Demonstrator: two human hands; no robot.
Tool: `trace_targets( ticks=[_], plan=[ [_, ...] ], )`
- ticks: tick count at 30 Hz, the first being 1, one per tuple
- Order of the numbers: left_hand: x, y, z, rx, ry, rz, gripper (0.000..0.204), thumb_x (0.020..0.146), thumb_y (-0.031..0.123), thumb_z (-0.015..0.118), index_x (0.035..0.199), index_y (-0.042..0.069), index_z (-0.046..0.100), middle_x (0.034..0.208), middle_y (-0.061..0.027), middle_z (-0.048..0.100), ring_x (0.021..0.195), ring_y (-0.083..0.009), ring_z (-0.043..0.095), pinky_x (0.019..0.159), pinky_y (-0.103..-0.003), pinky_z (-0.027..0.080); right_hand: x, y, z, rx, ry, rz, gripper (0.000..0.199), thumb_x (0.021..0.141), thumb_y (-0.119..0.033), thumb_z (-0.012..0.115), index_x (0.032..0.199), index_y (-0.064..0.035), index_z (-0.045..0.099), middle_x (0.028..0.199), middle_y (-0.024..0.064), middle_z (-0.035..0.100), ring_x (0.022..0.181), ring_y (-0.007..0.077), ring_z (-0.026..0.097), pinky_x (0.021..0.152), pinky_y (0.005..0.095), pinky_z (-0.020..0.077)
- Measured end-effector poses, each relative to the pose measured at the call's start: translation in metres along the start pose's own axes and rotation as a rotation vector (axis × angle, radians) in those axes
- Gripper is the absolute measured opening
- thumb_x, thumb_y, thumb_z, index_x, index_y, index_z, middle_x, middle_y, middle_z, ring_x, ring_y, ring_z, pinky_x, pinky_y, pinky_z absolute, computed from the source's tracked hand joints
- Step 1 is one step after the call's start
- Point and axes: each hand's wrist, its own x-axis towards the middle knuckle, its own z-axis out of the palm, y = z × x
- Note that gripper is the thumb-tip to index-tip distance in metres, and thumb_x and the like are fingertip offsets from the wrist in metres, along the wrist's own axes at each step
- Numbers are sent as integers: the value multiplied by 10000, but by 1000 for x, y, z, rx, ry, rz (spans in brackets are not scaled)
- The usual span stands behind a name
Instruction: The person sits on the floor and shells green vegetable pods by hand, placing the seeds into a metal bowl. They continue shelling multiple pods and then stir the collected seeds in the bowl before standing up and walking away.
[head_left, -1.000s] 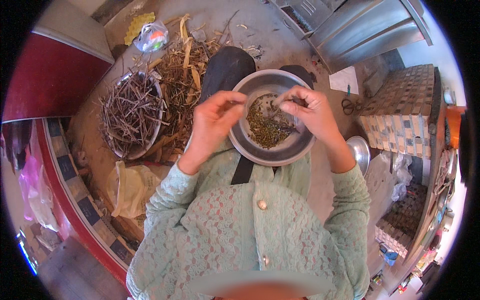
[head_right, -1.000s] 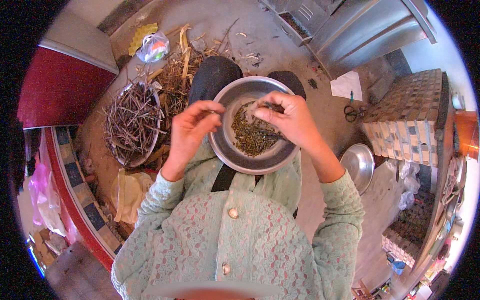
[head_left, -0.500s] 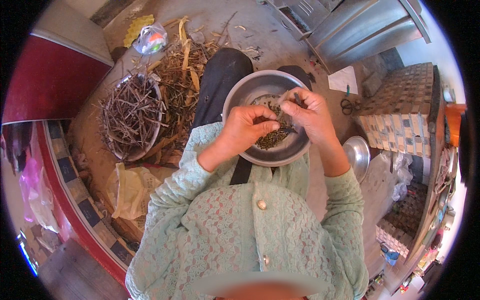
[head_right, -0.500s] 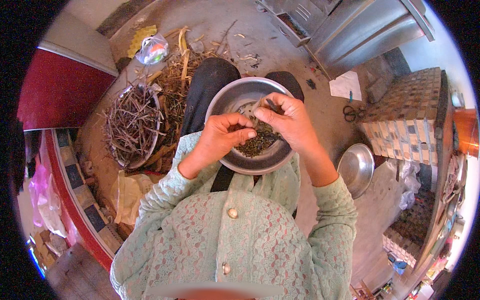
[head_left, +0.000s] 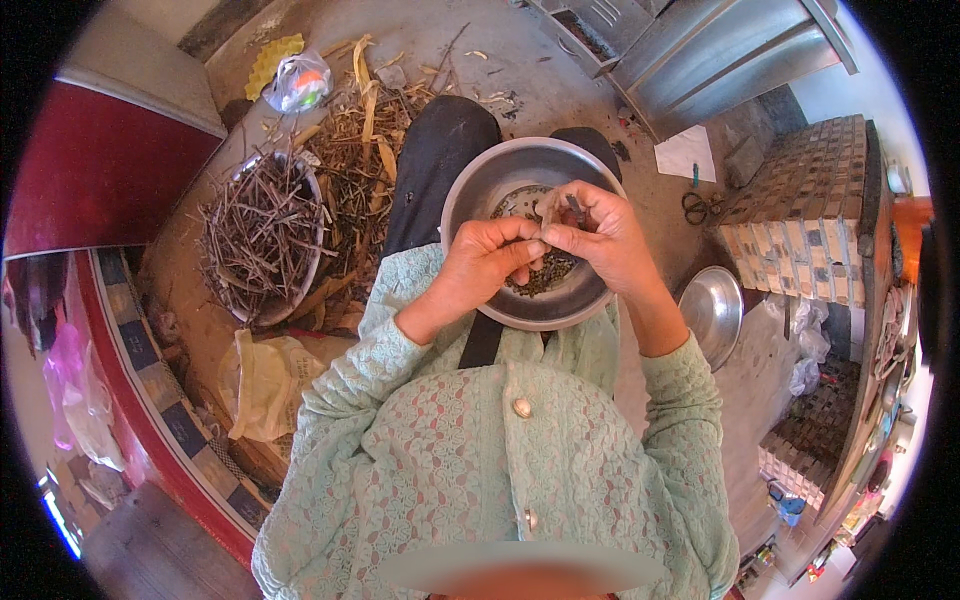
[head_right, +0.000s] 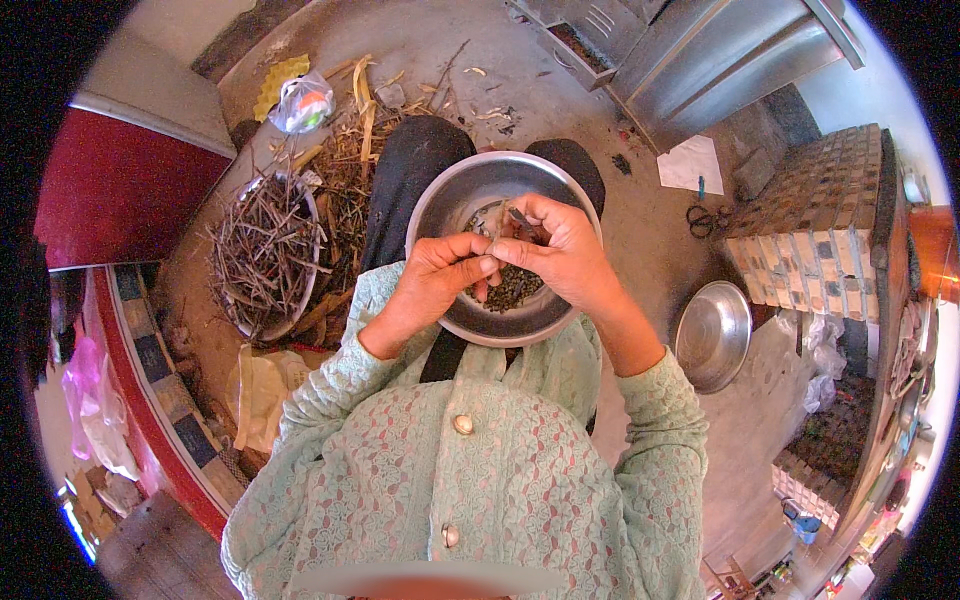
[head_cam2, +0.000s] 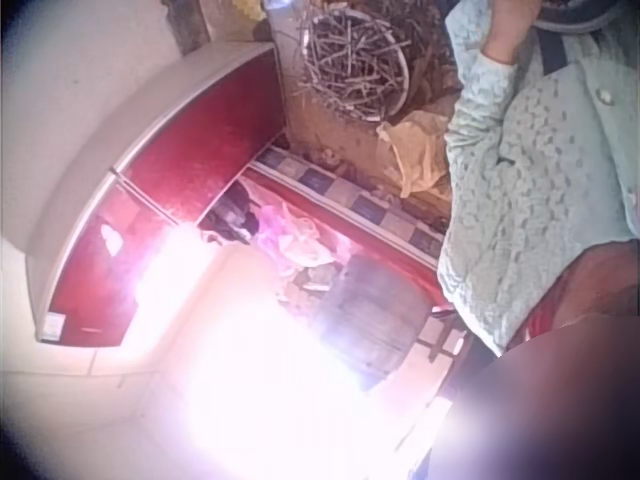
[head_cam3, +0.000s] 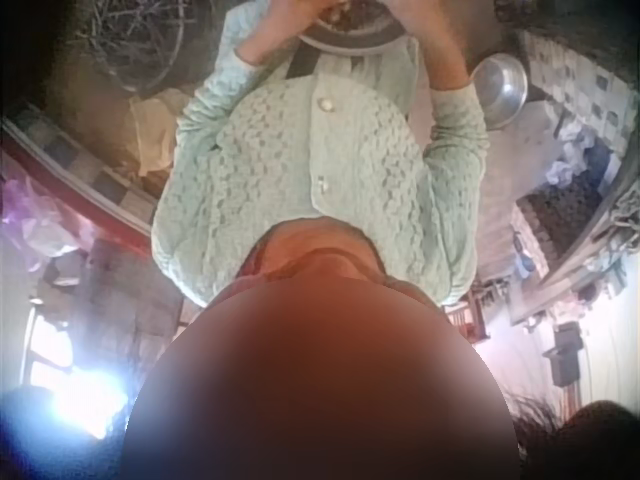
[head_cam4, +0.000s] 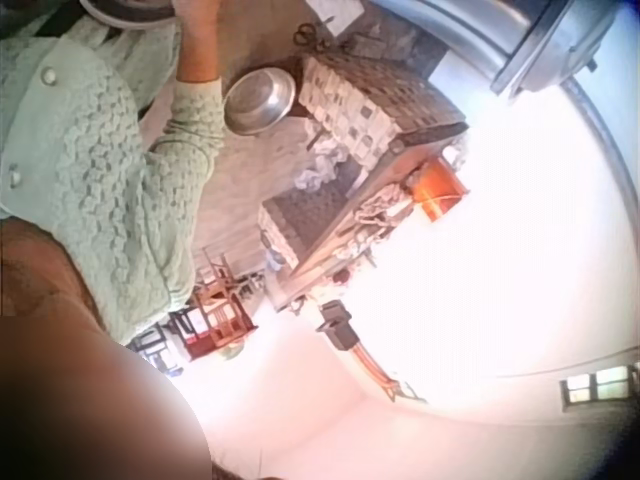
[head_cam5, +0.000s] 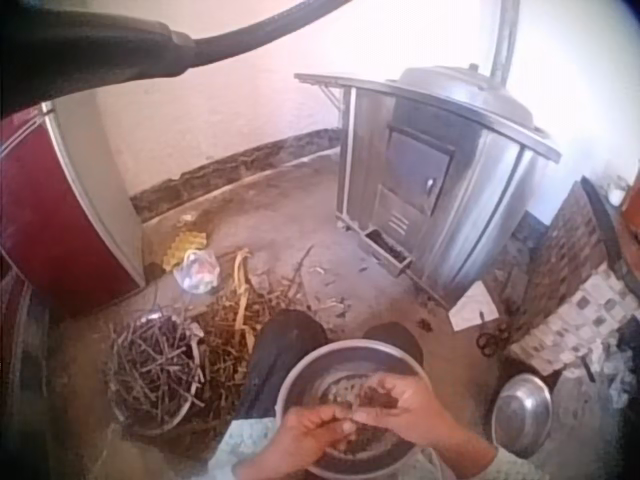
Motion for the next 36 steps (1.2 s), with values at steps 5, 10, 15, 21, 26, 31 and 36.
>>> trace_targets(
  ticks=[5, 10, 15, 21, 26, 31, 36],
  plan=[
    [-1, 0, -1, -90, -34, -20, 142, 914, 124, 550, 883, 6, 621, 740, -10, 592, 608, -62, 530, 563, -202, 449, -1, 3, 1, 1, 3, -52, 157, 811, -53, 669, 920, -27, 559, 831, -9, 568, 753, 51, 526, 679, 216, 449],
    [-1, -2, 1, 3, -17, -1, 122, 900, 105, 570, 873, 0, 626, 731, -7, 597, 609, -60, 539, 564, -205, 453, -2, 3, 4, -16, 28, -96, 125, 824, -26, 638, 917, -19, 554, 830, 8, 581, 750, 62, 546, 667, 217, 460],
    [-1, -4, 1, 26, 29, 5, 103, 884, 84, 589, 840, 0, 630, 716, -1, 592, 601, -58, 536, 564, -208, 451, -2, 2, 10, -27, 27, -108, 149, 826, -11, 624, 957, -10, 551, 831, 10, 578, 743, 60, 544, 662, 213, 459],
    [-4, 5, -6, 4, 59, 19, 74, 863, 71, 607, 837, 7, 634, 719, -1, 596, 604, -61, 539, 558, -209, 445, 2, -2, 16, -17, 55, -126, 189, 828, -13, 611, 1007, -12, 550, 849, -21, 543, 761, 38, 509, 670, 189, 427],
    [-12, 16, -15, -40, 264, 81, 85, 863, 79, 596, 811, 21, 628, 704, -13, 595, 586, -60, 536, 523, -216, 457, 3, -18, 9, 220, 121, 10, 196, 899, -138, 549, 1054, -19, 558, 856, -1, 557, 663, 34, 456, 587, 186, 373],
    [-25, 26, -75, -54, 729, 283, 130, 887, 105, 564, 943, -8, 594, 780, -82, 626, 589, -103, 572, 502, -255, 496, 5, -12, -3, 445, 130, -52, 300, 959, -256, 453, 1033, 10, 572, 892, 47, 591, 660, 80, 471, 582, 233, 383],
    [-35, 24, -95, -200, 991, 216, 199, 892, 128, 564, 1029, 1, 496, 815, -82, 562, 555, -123, 536, 484, -275, 506, 8, -13, 4, 261, 158, -104, 319, 954, -273, 461, 1028, 13, 584, 891, 76, 603, 742, 117, 505, 639, 266, 395]
  ],
)
